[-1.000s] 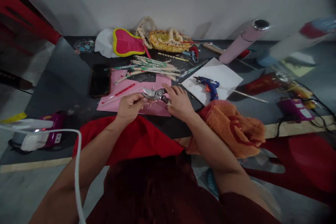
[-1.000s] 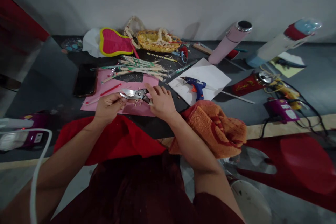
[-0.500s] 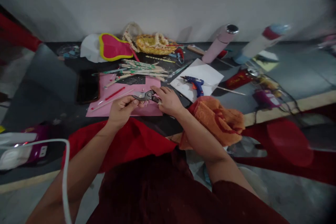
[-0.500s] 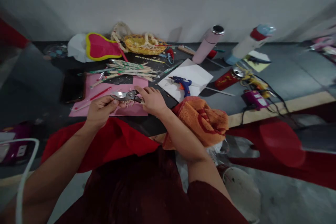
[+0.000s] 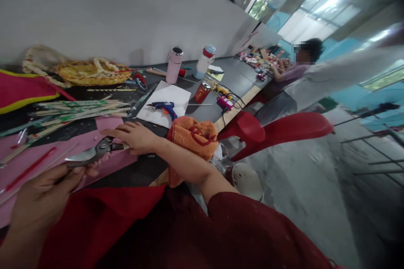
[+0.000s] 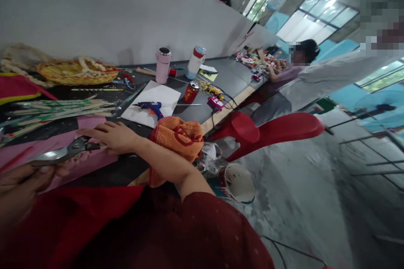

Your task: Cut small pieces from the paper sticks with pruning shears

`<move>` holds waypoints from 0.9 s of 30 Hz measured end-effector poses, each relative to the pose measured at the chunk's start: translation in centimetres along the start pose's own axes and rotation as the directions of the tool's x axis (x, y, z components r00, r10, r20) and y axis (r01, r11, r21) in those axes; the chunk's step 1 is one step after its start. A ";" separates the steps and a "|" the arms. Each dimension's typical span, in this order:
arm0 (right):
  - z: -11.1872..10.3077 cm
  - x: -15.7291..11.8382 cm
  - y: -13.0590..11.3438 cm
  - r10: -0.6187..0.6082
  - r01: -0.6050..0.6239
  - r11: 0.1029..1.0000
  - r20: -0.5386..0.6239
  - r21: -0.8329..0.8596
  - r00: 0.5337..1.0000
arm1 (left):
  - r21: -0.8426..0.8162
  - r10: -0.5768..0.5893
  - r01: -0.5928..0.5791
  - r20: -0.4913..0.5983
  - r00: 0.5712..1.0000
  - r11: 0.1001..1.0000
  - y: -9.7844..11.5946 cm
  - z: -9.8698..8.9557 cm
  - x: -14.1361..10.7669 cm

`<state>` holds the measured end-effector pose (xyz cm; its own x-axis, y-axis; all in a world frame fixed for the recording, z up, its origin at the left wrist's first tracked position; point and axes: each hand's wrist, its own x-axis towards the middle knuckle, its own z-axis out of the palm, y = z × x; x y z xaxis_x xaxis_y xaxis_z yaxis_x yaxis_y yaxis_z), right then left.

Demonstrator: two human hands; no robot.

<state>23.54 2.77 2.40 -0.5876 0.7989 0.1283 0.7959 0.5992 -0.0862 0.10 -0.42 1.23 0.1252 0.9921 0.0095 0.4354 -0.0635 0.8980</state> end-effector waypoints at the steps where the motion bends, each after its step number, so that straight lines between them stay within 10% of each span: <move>1: -0.1 -0.1 0.0 -0.008 0.008 1.000 0.012 -0.009 1.000 | -0.110 -0.075 0.081 0.059 0.995 0.991 0.2 0.0 -0.2; 8: 1.1 -0.2 0.1 -0.050 0.053 0.996 -0.041 0.076 0.998 | -0.516 -0.226 0.279 0.165 0.960 0.810 1.6 0.5 -0.9; 17: 2.6 0.3 0.3 -0.047 0.056 0.984 -0.054 0.169 0.997 | -0.577 -0.121 0.247 0.247 0.961 0.778 1.0 0.5 -0.7; 27: 2.5 0.1 0.0 -0.156 0.173 0.956 -0.088 0.236 0.984 | -0.618 -0.053 0.453 0.555 0.830 0.642 1.2 -0.4 -1.4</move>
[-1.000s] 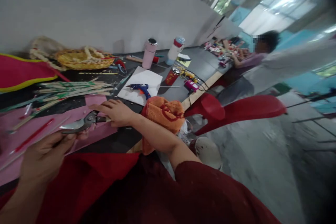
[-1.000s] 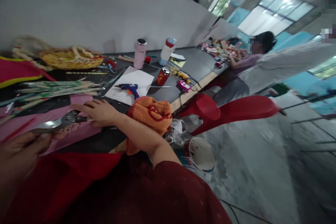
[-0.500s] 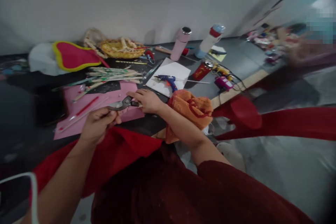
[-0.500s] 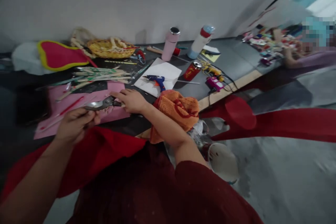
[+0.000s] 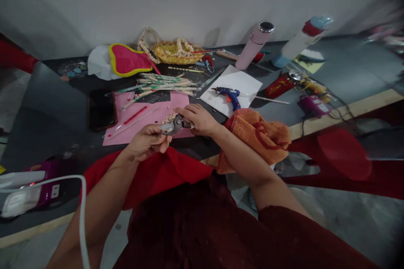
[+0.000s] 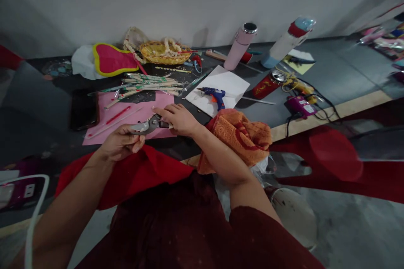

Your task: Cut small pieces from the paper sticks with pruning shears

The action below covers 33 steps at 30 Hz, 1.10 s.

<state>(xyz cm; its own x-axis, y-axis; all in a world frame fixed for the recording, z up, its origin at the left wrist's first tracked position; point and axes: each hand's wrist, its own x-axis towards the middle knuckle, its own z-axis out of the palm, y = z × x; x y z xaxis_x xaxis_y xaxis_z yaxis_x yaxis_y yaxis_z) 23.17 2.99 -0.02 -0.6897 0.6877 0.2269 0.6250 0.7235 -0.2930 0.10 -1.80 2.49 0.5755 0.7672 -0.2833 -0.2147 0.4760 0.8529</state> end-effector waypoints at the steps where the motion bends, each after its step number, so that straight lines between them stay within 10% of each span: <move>1: 0.0 0.0 -0.1 0.002 -0.002 1.000 -0.001 0.006 1.000 | -0.011 0.001 -0.001 0.011 1.000 1.000 0.0 -0.1 0.0; 8: 0.2 0.4 -0.5 0.141 -0.141 0.990 0.006 0.000 0.990 | 0.113 0.165 -0.148 -0.157 0.974 0.983 -0.4 -0.2 0.8; 14: 0.2 0.6 -1.1 0.284 -0.288 0.951 -0.052 -0.111 0.958 | 0.631 0.606 -0.347 -0.252 0.754 0.694 -0.3 0.7 1.4; 24: 0.1 0.1 -0.4 0.091 -0.092 0.996 -0.014 -0.021 0.996 | 0.111 0.170 -0.155 -0.143 0.975 0.982 -0.7 0.5 0.5; 33: -0.1 0.1 -0.6 0.117 -0.117 0.993 0.005 -0.011 0.993 | -0.001 0.060 -0.060 -0.076 0.995 0.998 -0.4 -0.2 0.4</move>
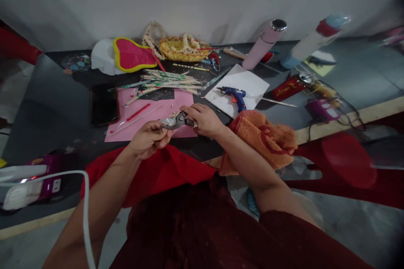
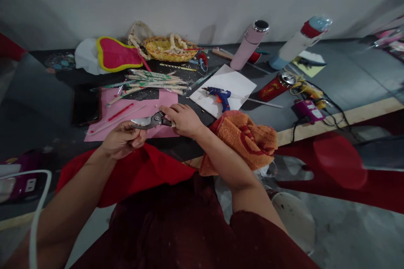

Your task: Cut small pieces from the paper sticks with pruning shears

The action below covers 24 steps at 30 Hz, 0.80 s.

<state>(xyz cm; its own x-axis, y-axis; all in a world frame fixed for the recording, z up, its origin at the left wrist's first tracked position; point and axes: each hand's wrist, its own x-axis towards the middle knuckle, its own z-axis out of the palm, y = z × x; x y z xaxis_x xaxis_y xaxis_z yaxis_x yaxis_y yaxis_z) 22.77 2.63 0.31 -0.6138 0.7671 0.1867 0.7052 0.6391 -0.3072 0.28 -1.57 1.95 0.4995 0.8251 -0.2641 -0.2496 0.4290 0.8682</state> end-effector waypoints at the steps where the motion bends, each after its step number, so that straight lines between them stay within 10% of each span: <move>1: 0.0 0.1 0.0 0.009 -0.009 1.000 -0.004 -0.007 1.000 | 0.007 0.016 -0.016 -0.015 1.000 1.000 -0.1 0.0 0.1; 8: -0.5 0.2 1.3 -0.071 0.079 0.996 -0.151 0.048 0.986 | -0.100 0.143 -0.143 -0.003 0.990 0.985 0.8 -0.2 -0.5; 11: -1.0 0.1 2.3 0.105 -0.101 0.994 -0.286 0.029 0.952 | -0.153 0.228 -0.245 -0.124 0.966 0.957 1.5 -0.5 -0.4; 16: -0.7 0.1 3.0 0.406 -0.442 0.894 -0.276 -0.078 0.871 | -0.009 0.177 -0.181 -0.176 0.968 0.983 0.6 -0.4 1.0; 24: -0.3 -0.1 2.6 0.417 -0.463 0.877 -0.277 -0.126 0.866 | 0.369 0.296 -0.204 -0.212 0.931 0.906 -0.3 0.1 1.4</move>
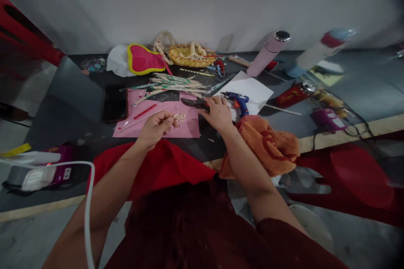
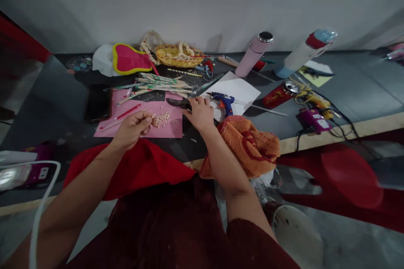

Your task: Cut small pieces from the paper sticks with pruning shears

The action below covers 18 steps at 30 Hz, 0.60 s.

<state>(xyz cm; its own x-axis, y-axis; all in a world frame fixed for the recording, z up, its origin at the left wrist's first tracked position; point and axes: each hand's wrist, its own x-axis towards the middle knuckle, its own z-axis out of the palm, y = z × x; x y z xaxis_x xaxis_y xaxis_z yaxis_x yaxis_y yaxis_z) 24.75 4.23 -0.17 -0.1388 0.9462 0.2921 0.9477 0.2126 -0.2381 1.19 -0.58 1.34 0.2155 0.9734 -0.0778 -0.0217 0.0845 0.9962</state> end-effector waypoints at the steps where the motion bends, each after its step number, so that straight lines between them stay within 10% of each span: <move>1: -0.2 0.0 -0.3 -0.030 0.033 0.998 -0.057 0.052 0.998 | 0.084 0.020 -0.019 -0.004 1.000 0.996 0.0 0.1 0.0; 4: -0.5 -0.3 -1.7 -0.116 0.147 0.921 -0.106 0.360 0.988 | 0.285 0.079 -0.077 0.005 0.997 0.956 -0.2 0.3 -0.1; 8: -0.2 -1.4 -3.7 -0.289 -0.032 0.638 0.278 0.769 0.916 | 0.466 0.136 -0.139 0.040 0.990 0.874 -0.9 0.4 -0.2; 12: 0.2 -2.3 -4.9 -0.424 -0.173 0.465 0.390 0.868 0.817 | 0.673 0.180 -0.182 0.074 0.981 0.717 -0.9 0.4 -0.5; 18: 0.3 -2.9 -6.0 -0.353 -0.400 0.185 0.441 0.898 0.825 | 0.787 0.323 -0.239 0.054 0.945 0.569 0.0 1.1 -1.3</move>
<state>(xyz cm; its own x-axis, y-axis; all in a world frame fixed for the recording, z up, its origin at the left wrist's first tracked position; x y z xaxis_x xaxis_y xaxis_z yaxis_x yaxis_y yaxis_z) 19.41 0.25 0.12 -0.5759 0.8133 -0.0831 -0.0268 -0.1203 -0.9924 1.95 -2.04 1.45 0.2495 0.9355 0.2501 0.7041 -0.3526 0.6164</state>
